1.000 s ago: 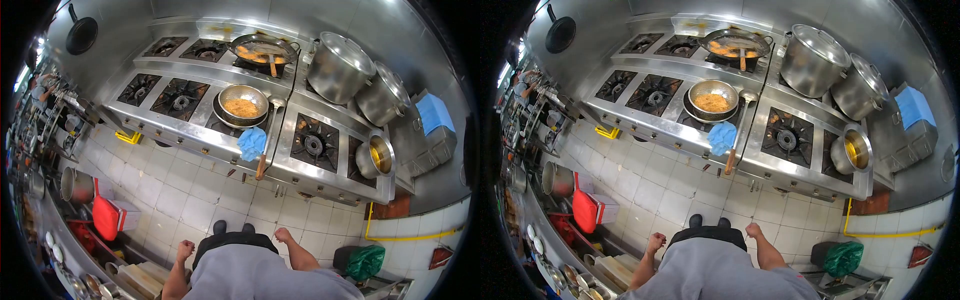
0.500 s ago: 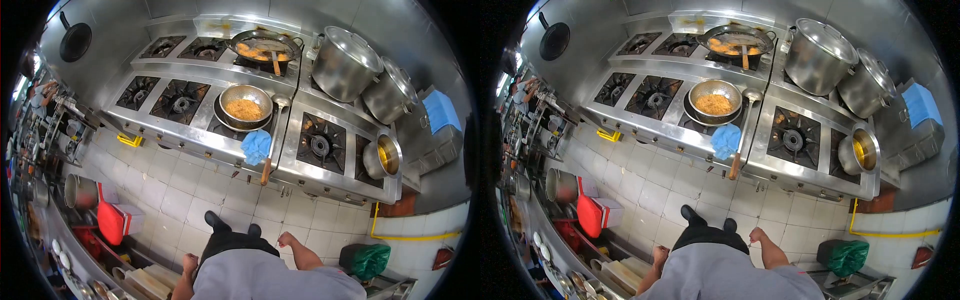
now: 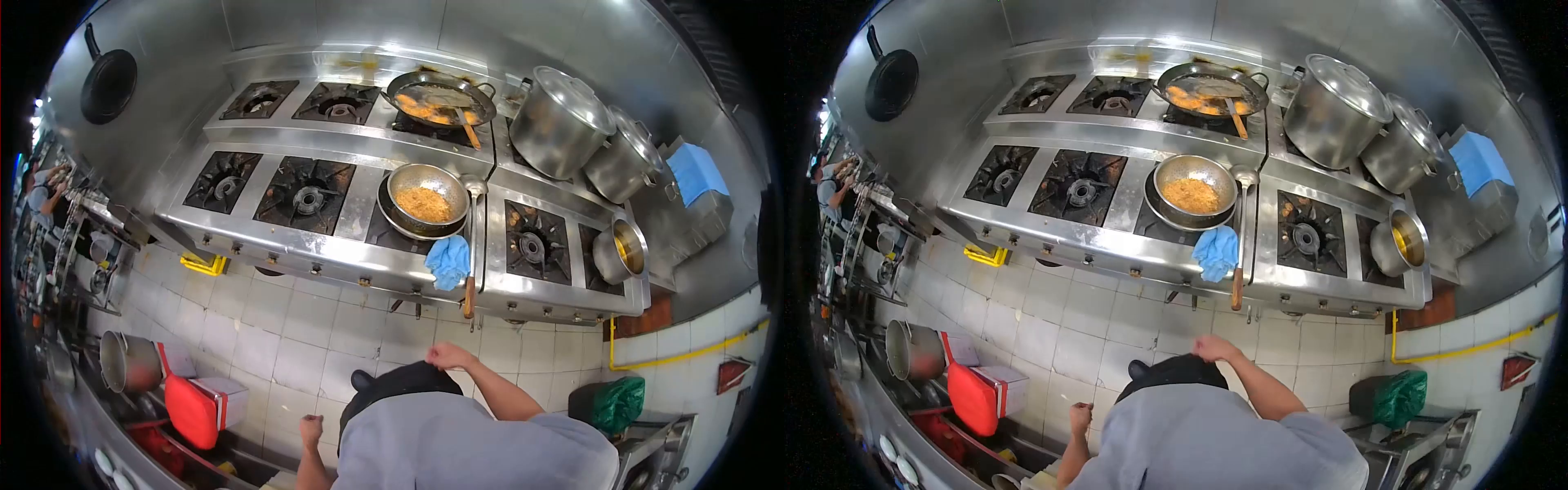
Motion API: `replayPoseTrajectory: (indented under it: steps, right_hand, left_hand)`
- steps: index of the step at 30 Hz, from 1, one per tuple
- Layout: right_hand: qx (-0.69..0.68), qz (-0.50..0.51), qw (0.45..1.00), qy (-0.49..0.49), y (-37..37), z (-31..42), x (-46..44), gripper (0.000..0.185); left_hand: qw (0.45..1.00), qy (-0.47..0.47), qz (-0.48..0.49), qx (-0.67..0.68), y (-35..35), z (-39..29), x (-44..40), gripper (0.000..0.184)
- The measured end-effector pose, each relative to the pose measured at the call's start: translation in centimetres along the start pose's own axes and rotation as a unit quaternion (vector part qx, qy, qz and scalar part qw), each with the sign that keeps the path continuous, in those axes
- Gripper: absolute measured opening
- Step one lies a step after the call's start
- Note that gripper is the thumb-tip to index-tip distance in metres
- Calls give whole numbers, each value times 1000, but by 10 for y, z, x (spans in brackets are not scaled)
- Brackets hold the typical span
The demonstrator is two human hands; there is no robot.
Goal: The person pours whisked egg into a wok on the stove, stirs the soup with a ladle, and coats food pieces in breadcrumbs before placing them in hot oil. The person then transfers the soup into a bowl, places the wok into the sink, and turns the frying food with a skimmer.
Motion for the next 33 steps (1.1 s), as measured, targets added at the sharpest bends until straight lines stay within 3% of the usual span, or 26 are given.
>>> replayPoseTrajectory:
  steps: [2,4,5,7,9,10,17,19,23,25,27,33]
  right_hand:
    - [40,-121,990,63,42,41,7,20]
    - [13,-224,951,215,115,123,43,20]
    - [13,-265,946,187,143,133,51,13]
    - [38,-351,903,245,200,159,66,14]
    - [98,-444,858,239,248,192,90,18]
    - [91,-443,868,205,272,200,93,21]
    - [279,-664,681,129,403,256,125,45]
    - [285,-654,694,94,435,259,116,49]
    - [274,-606,747,6,483,256,86,57]
    - [251,-581,774,-13,499,258,78,59]
    - [224,-545,807,-28,515,251,69,51]
    - [180,-561,807,-45,555,237,91,40]
  left_hand:
    - [993,16,19,116,23,-20,4,20]
    - [985,38,17,170,43,-26,-3,16]
    - [974,65,16,218,48,-21,-4,13]
    - [973,61,11,223,50,-19,-3,13]
    - [964,40,16,262,49,-25,10,13]
    - [961,51,22,271,44,-16,10,13]
    - [951,110,-17,288,17,-10,59,13]
    - [971,36,-29,236,19,-48,84,13]
    - [966,70,-34,248,3,-71,100,14]
    - [959,29,-37,281,-4,-88,102,14]
    - [964,57,-41,258,-9,-99,95,14]
    - [966,78,-23,244,-13,-133,67,12]
Point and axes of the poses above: each hand's wrist, its own x-axis away from the middle knuckle, its own y-axis out of the back of the hand, z = x × y, the point moved 8 cm from there along -x, towards the middle knuckle, and after that the axes turned 12 degrees about z, right-handed, at the moved point
